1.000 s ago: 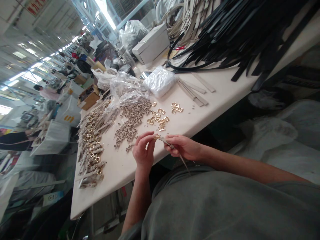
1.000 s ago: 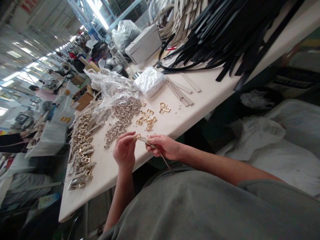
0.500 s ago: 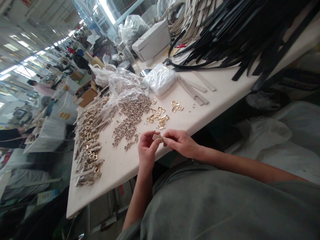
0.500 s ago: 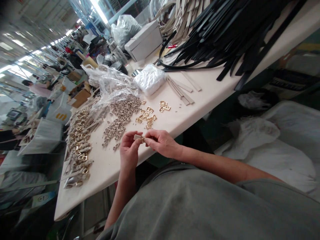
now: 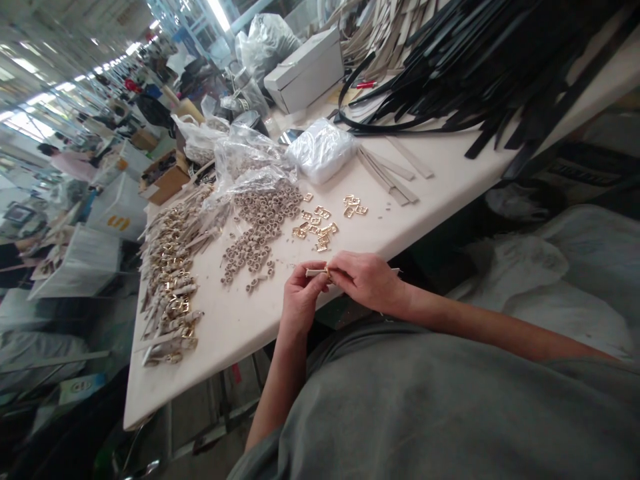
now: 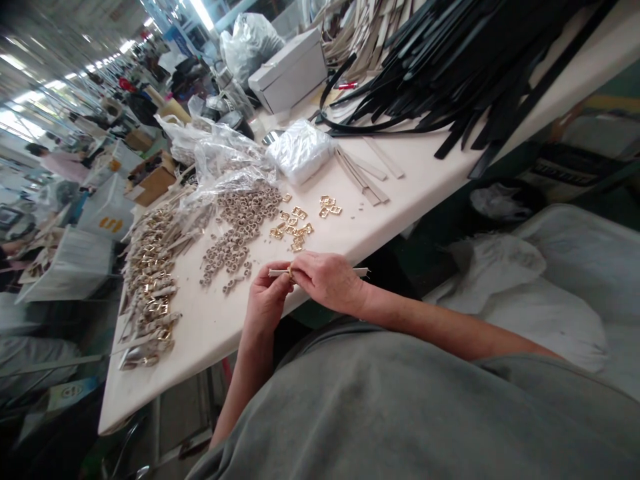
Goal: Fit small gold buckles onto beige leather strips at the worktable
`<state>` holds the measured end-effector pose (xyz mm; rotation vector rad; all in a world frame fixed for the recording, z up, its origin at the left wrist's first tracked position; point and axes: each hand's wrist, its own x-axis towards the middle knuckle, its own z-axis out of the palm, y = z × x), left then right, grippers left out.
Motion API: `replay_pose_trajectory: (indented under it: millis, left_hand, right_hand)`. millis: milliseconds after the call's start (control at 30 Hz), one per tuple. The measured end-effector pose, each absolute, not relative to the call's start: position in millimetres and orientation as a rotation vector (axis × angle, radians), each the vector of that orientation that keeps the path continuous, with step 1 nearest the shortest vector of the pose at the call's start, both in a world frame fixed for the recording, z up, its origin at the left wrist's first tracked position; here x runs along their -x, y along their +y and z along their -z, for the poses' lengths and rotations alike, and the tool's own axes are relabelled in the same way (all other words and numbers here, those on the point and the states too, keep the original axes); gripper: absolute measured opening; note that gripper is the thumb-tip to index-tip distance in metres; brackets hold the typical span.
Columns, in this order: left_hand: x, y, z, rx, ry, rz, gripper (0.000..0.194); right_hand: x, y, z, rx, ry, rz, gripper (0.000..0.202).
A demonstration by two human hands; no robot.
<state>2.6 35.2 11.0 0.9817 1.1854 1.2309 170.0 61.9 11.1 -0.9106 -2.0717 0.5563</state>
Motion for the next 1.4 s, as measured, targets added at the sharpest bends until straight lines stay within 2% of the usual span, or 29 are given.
replay_pose_trajectory:
  millis: [167, 333, 567, 733, 1100, 1400]
  left_hand:
    - [0, 34, -13, -1.089, 1.216, -1.274, 0.022]
    - [-2, 31, -16, -1.014, 1.044, -1.372, 0.021]
    - [-3, 31, -17, -0.618, 1.015, -1.395, 0.03]
    - [-11, 32, -11, -0.572, 1.043, -1.386, 0.036]
    - [-19, 28, -5, -0.725, 1.07, -1.456, 0.025]
    - [-11, 27, -3, -0.665, 1.109, -1.32, 0.035]
  right_hand:
    - [-169, 63, -13, 0.97, -2.062, -0.668, 0.014]
    - [-169, 63, -23, 0.926, -2.045, -0.793, 0.014]
    - [-175, 63, -29, 0.831, -2.24, -0.696, 0.023]
    - [-173, 63, -21, 0.756, -2.237, -0.61, 0.026]
    - [-170, 64, -14, 0.846, -2.187, -0.698, 0.033]
    - [-173, 66, -17, 0.807, -2.199, -0.847, 0.029]
